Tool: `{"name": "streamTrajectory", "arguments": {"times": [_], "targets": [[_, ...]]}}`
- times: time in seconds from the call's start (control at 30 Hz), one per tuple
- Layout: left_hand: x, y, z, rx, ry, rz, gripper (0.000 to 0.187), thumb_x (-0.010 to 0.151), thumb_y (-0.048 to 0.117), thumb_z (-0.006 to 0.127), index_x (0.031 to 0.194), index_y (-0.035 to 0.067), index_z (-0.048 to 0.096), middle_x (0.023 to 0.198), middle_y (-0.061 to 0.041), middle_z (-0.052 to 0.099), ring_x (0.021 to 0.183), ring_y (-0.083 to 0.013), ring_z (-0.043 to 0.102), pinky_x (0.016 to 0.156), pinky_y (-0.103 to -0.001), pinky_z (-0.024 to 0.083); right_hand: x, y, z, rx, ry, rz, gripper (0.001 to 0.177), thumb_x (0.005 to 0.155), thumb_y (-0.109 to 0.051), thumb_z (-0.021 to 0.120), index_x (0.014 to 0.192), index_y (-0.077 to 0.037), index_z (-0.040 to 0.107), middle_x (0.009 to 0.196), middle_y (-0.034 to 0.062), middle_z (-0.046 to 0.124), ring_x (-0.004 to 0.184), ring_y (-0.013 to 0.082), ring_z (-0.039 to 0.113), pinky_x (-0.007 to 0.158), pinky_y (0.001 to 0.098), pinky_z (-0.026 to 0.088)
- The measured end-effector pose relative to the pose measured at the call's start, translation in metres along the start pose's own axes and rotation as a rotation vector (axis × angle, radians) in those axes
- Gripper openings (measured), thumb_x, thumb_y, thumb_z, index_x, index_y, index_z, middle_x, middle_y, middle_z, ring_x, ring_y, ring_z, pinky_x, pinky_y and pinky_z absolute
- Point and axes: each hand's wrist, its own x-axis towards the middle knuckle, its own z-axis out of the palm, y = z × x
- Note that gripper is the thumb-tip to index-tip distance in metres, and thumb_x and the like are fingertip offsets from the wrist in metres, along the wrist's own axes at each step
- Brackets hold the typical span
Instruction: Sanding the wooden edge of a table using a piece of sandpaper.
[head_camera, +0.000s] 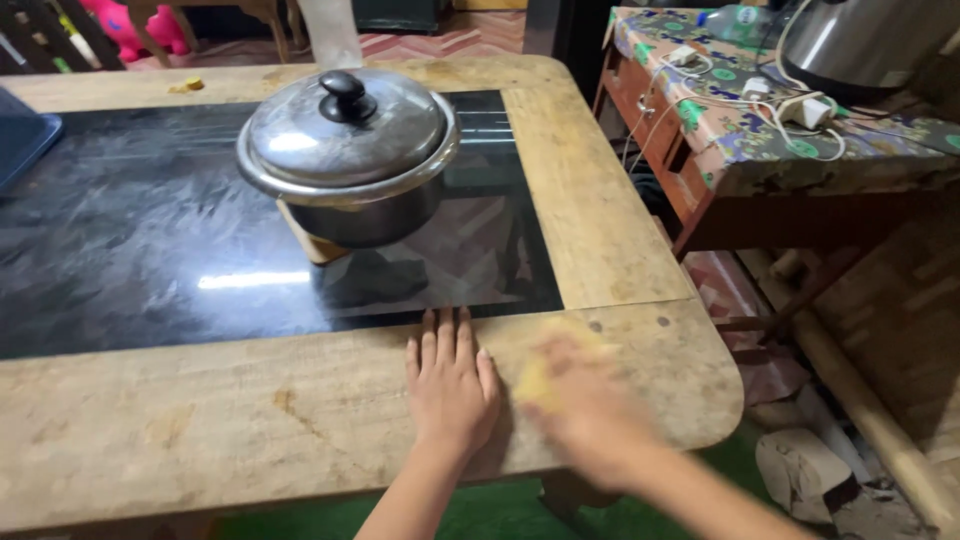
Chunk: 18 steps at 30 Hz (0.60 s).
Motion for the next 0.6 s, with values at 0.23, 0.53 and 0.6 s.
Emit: {"name": "streamTrajectory", "arguments": {"times": [0.23,0.53,0.6], "targets": [[0.002,0.008,-0.012,-0.038,-0.046,-0.025,0.064,0.092,0.035,0.048,0.148,0.004,0.045,0.159,-0.013,0.039,0.148,-0.0317,0.029,0.119,-0.051,0.020,-0.033,0.202,0.015,-0.249,-0.245,0.397,0.080,0.104,-0.059,0.034,0.152,0.004,0.027,0.160,0.0288,0.026,0.147,0.0449,0.027,0.115,0.0575,0.024],[0.001,0.003,-0.007,-0.038,-0.059,-0.003,0.066,0.093,0.036,0.049,0.150,0.005,0.044,0.161,-0.012,0.037,0.149,-0.0315,0.028,0.120,-0.050,0.019,0.003,0.036,0.012,-0.338,-0.298,0.192,0.073,0.103,-0.060,0.037,0.149,-0.002,0.038,0.158,0.0183,0.038,0.140,0.0332,0.043,0.120,0.0499,0.032],[0.000,0.002,-0.007,-0.029,-0.056,-0.005,0.066,0.092,0.036,0.049,0.151,0.005,0.044,0.161,-0.012,0.037,0.149,-0.0313,0.028,0.120,-0.050,0.019,-0.023,0.022,0.012,-0.436,0.017,-0.142,0.075,0.106,-0.054,0.040,0.150,0.006,0.033,0.153,0.0254,0.040,0.136,0.0381,0.045,0.117,0.0552,0.032]]}}
